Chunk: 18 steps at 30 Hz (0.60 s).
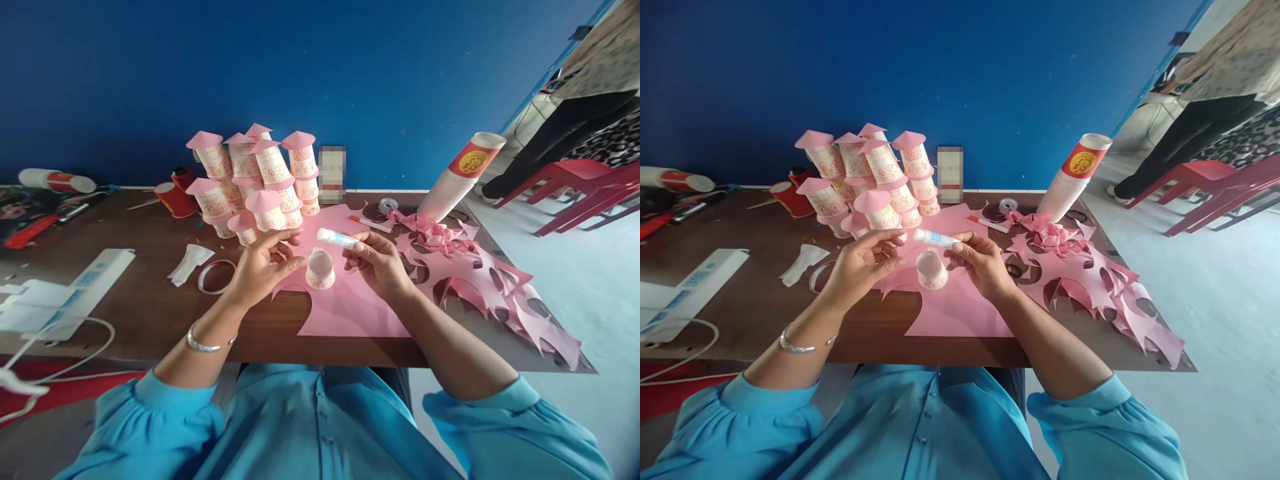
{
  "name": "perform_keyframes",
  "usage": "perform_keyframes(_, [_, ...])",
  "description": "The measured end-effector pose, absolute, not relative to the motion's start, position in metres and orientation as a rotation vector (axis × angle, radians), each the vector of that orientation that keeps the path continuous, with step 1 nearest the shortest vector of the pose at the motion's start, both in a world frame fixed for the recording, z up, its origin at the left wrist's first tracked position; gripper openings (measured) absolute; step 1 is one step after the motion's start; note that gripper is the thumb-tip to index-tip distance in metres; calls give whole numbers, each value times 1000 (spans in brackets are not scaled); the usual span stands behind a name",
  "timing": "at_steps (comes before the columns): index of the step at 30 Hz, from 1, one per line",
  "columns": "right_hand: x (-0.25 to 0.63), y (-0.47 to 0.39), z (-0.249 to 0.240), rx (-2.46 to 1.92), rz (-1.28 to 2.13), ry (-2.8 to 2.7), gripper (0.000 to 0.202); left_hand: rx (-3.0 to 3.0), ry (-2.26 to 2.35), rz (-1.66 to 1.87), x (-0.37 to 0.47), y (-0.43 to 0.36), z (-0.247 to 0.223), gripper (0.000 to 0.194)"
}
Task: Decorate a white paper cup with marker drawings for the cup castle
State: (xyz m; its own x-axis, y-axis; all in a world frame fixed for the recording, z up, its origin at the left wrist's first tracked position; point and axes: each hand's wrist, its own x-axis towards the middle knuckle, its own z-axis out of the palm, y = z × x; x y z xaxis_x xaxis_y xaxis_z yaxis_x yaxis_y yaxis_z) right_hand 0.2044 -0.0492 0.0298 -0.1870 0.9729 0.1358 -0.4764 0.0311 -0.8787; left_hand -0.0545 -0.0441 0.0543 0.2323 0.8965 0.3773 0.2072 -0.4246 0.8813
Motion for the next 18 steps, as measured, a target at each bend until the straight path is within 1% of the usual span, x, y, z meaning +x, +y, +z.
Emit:
perform_keyframes(1, [203,-50,28,-656,1521,-1048,41,1752,959,1201,-49,-45,56,54])
perform_keyframes(2, [202,-50,27,-643,1549,-1072,40,1730,905,1187,-44,-47,58,53])
perform_keyframes(5, [197,-53,25,-618,1574,-1118,39,1761,830,1245,-26,-51,60,31])
perform_keyframes(8, [194,-56,28,-617,1442,-1152,38,1711,879,1391,-14,-54,56,23])
perform_keyframes(10, [194,-58,30,-643,1297,-1186,38,1597,918,1422,-10,-53,53,27])
perform_keyframes(12, [197,-57,31,-678,1194,-1206,38,1515,916,1346,-10,-50,53,34])
perform_keyframes(15, [207,-47,31,-693,1156,-1124,41,1562,938,1200,-17,-35,56,45])
perform_keyframes(16, [211,-42,31,-689,1131,-1056,43,1616,987,1203,-21,-28,56,48])
perform_keyframes(18, [220,-33,29,-685,1062,-933,43,1790,1067,1200,-30,-11,55,39])
